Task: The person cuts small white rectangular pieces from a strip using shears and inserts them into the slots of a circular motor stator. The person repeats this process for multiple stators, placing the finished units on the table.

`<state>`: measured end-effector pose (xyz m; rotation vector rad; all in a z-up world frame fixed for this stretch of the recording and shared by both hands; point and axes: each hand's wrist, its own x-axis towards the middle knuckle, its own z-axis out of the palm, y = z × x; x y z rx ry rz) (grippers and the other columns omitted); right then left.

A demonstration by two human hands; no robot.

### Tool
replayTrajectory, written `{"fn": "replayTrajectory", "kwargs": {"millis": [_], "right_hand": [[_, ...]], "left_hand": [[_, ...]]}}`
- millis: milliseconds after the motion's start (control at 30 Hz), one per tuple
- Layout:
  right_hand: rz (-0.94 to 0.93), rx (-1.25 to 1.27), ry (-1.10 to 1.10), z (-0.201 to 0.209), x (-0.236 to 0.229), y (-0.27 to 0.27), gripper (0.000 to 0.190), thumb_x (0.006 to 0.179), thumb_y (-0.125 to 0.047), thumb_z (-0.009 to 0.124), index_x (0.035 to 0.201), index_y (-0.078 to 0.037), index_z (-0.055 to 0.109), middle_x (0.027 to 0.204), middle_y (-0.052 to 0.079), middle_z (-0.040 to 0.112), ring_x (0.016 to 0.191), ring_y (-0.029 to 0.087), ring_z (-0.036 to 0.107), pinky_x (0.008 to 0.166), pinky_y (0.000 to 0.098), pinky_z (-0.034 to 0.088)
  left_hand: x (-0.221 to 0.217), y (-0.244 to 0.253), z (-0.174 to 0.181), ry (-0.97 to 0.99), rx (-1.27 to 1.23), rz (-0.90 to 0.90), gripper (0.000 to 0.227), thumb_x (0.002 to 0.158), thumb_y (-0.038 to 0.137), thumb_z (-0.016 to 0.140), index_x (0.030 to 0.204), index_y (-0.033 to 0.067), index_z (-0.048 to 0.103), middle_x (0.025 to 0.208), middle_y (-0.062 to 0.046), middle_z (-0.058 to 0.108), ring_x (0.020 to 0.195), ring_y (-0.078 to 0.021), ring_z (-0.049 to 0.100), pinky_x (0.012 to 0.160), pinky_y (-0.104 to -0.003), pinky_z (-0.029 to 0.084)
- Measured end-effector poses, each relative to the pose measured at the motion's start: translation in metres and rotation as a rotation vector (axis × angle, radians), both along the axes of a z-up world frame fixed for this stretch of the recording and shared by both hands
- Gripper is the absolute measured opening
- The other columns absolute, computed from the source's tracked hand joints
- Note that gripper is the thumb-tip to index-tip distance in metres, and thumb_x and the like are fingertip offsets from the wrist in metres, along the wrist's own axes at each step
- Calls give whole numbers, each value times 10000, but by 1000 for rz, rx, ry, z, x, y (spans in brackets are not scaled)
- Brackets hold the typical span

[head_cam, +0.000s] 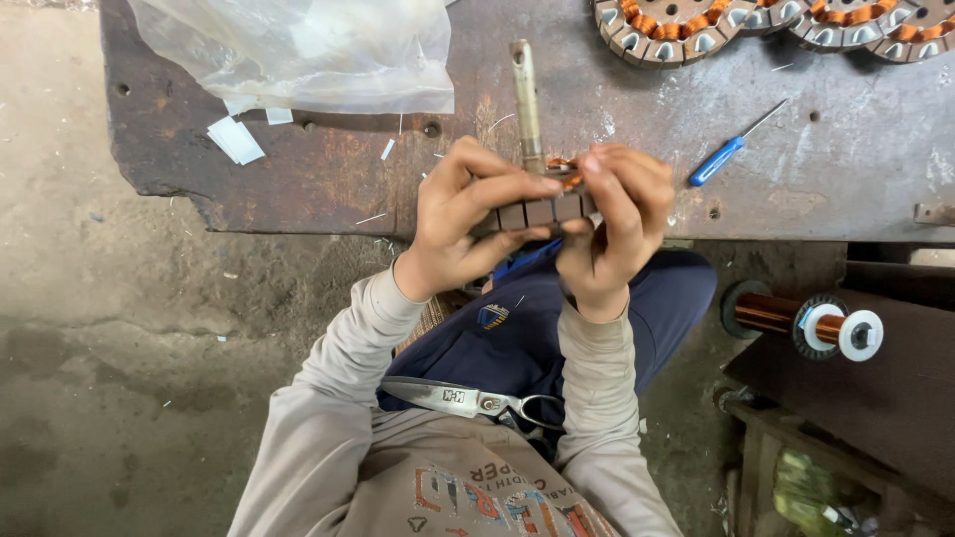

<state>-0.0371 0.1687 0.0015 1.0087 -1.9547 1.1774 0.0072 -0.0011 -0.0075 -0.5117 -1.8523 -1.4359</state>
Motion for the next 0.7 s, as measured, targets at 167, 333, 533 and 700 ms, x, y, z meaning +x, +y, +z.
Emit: {"fn": "replayTrajectory", "kwargs": {"millis": [167, 333, 533, 700], "right_hand": [[51, 10, -209, -6, -11, -18, 438, 1162, -65, 541, 1575, -162, 429, 1526, 102, 454, 1423, 273, 474, 1164, 380, 438], [133, 8, -221, -7, -16, -23, 636, 1144, 55, 588, 1649, -210, 307, 1665, 65, 329, 1561, 239, 380, 1255, 344, 387], [210, 4, -296, -4, -14, -9, 668, 1121, 94, 592, 1634, -192, 274, 1679, 63, 332, 1578, 241, 368, 1284, 362, 354], [276, -1, -477, 0, -14, 0, 685, 1097, 60, 574, 1662, -165, 259, 1693, 119, 309, 1539, 268, 458, 1061, 317, 554]], "left_hand": [[4, -1, 6, -209, 198, 92, 345, 1064, 327, 705, 1294, 70, 683, 1143, -58, 581, 1034, -176, 597, 933, -278, 496], [-1, -2, 10, -255, 298, 131, 346, 1119, 339, 637, 1296, 43, 653, 1125, -60, 558, 1050, -156, 576, 976, -262, 473], [-8, 0, -2, -270, 400, 103, 332, 1141, 303, 600, 1335, 36, 631, 1166, -37, 601, 1065, -113, 575, 983, -234, 467], [-21, -7, -17, -260, 664, -103, 392, 1144, 242, 586, 1464, 16, 578, 1393, -68, 625, 1159, -113, 587, 1113, -278, 481]]}}
